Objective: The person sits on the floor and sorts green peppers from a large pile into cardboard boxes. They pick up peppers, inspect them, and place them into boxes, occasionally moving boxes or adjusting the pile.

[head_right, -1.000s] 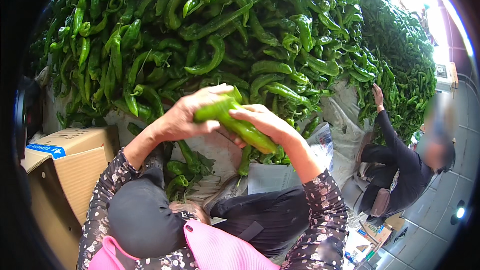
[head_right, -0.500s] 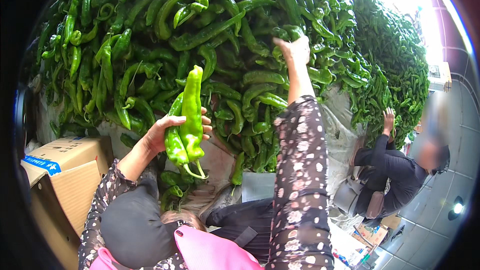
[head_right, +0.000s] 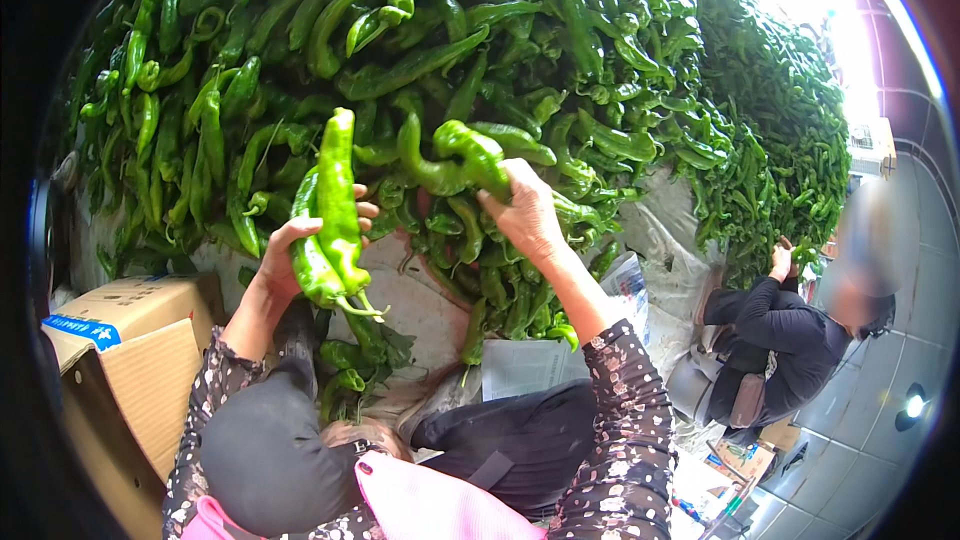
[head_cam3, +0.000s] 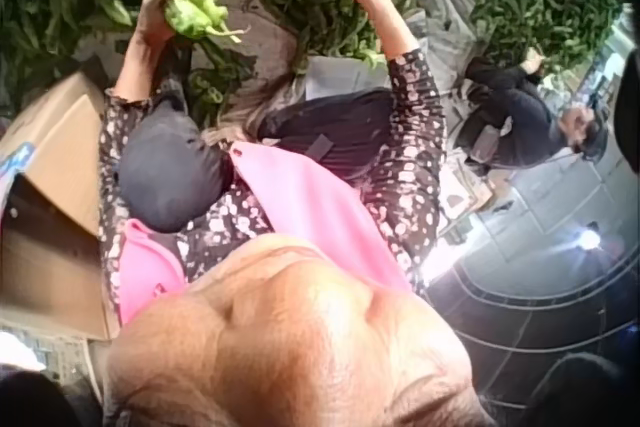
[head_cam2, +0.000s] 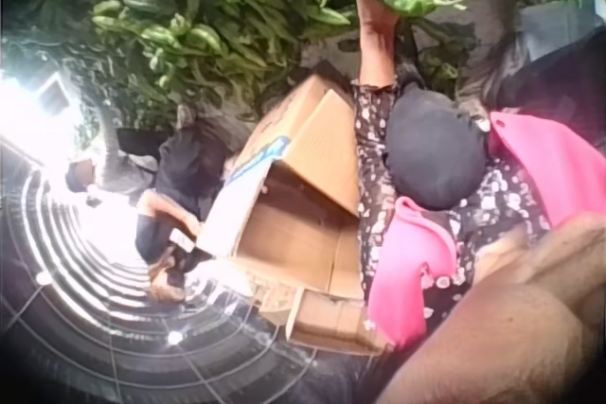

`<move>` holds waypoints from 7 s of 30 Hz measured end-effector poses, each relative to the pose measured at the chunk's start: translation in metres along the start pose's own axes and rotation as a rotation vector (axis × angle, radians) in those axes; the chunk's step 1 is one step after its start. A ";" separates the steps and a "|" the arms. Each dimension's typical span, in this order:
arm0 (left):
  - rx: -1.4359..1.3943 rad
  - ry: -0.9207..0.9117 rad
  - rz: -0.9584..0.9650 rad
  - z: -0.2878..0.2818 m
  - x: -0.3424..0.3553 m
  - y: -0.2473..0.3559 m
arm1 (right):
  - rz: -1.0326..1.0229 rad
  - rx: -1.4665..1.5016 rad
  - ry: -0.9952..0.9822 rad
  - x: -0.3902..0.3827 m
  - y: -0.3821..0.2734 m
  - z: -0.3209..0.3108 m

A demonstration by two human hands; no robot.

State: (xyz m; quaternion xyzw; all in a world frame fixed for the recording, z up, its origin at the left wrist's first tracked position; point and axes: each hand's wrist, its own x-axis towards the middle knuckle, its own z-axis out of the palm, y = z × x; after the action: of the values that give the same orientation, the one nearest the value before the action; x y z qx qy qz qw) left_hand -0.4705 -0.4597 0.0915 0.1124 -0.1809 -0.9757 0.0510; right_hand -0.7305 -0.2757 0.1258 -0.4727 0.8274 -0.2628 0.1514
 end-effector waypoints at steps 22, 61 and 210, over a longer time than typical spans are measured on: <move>0.214 0.214 0.119 -0.002 -0.011 0.031 | -0.038 -0.091 0.504 0.118 0.007 -0.030; 0.038 0.051 -0.023 -0.011 -0.015 -0.004 | 0.301 -0.642 0.248 0.021 0.201 -0.078; 0.147 0.151 0.183 0.023 -0.068 0.034 | 0.483 0.967 0.130 -0.065 -0.166 0.035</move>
State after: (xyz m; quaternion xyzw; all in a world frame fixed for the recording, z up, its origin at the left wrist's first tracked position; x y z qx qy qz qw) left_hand -0.4079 -0.4743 0.1384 0.1720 -0.2570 -0.9399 0.1450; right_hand -0.5635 -0.2989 0.1937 -0.1283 0.7050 -0.5999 0.3559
